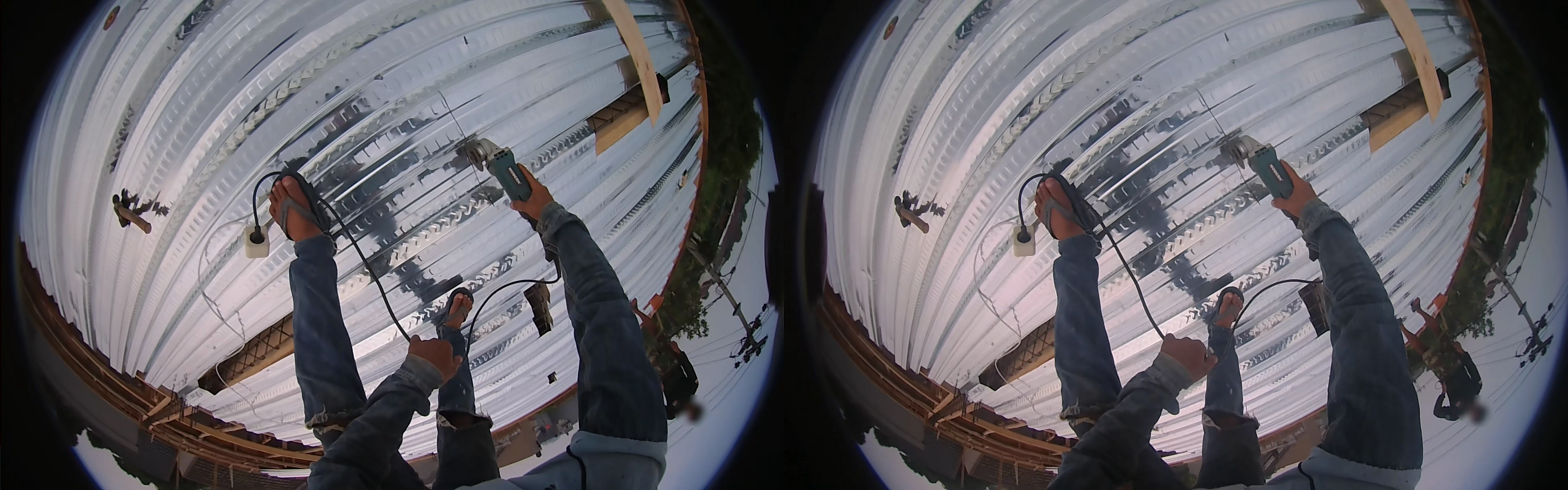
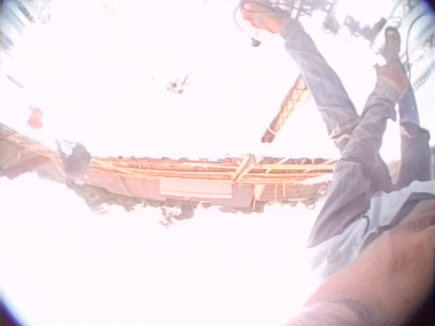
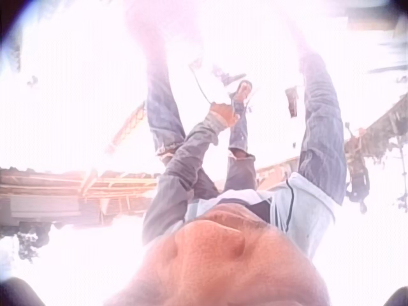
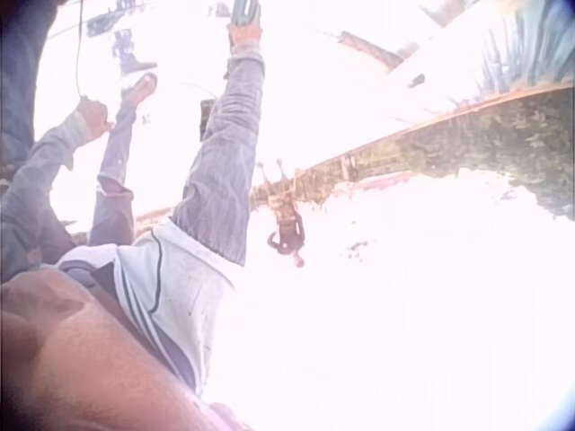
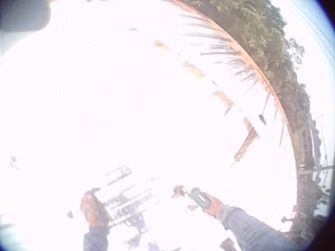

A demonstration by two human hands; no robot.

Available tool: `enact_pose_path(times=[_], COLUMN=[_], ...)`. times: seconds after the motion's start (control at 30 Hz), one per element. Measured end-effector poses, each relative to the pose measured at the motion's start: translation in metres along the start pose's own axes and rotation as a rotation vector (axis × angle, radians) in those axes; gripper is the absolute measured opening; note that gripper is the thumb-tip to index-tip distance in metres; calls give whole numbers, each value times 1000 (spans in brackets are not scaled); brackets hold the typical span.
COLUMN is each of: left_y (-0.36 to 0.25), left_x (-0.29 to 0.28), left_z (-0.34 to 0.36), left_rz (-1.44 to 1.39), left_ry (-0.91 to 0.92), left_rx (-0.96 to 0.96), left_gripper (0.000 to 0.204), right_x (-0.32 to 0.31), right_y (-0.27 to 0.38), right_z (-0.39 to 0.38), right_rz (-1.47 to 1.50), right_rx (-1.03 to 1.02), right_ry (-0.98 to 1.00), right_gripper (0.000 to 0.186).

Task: The person uses an angle grinder to cut a corrugated metal sheet on a roof. They hold the tool with both hands and move it along the metal surface, creating a cut line. Another person is visible nearby, also working on the roof.

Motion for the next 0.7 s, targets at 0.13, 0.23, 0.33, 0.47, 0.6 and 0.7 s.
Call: enact_pose_path(times=[0.13,0.23,0.33,0.47,0.6,0.7], left_y=[-1,-1,0,2,3,4], left_x=[-1,-1,0,4,8,11], left_z=[0,-1,0,1,1,5], left_rz=[1,-12,7,14,45,77], left_ry=[-10,-8,-9,-11,-21,-47], left_rx=[3,10,-5,-11,-9,-23], left_gripper=[43,43,43,43,43,43], right_x=[0,-2,-2,-3,-2,-2], right_y=[3,6,12,17,18,18], right_z=[-4,-6,-7,-9,-9,-7], right_rz=[40,60,78,86,127,121], right_rx=[-13,-24,-46,-66,-92,-131], right_ry=[-17,-8,-23,-58,-56,-75], right_gripper=[100,100,99,99,99,99])
Point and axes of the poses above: each hand's wrist, its own z-axis towards the middle knuckle, its own x-axis out of the palm, y = z × x, the point moved 5 cm from there along z, towards the middle knuckle, and after that the axes turned 8 degrees about z, right-handed, at the moved point
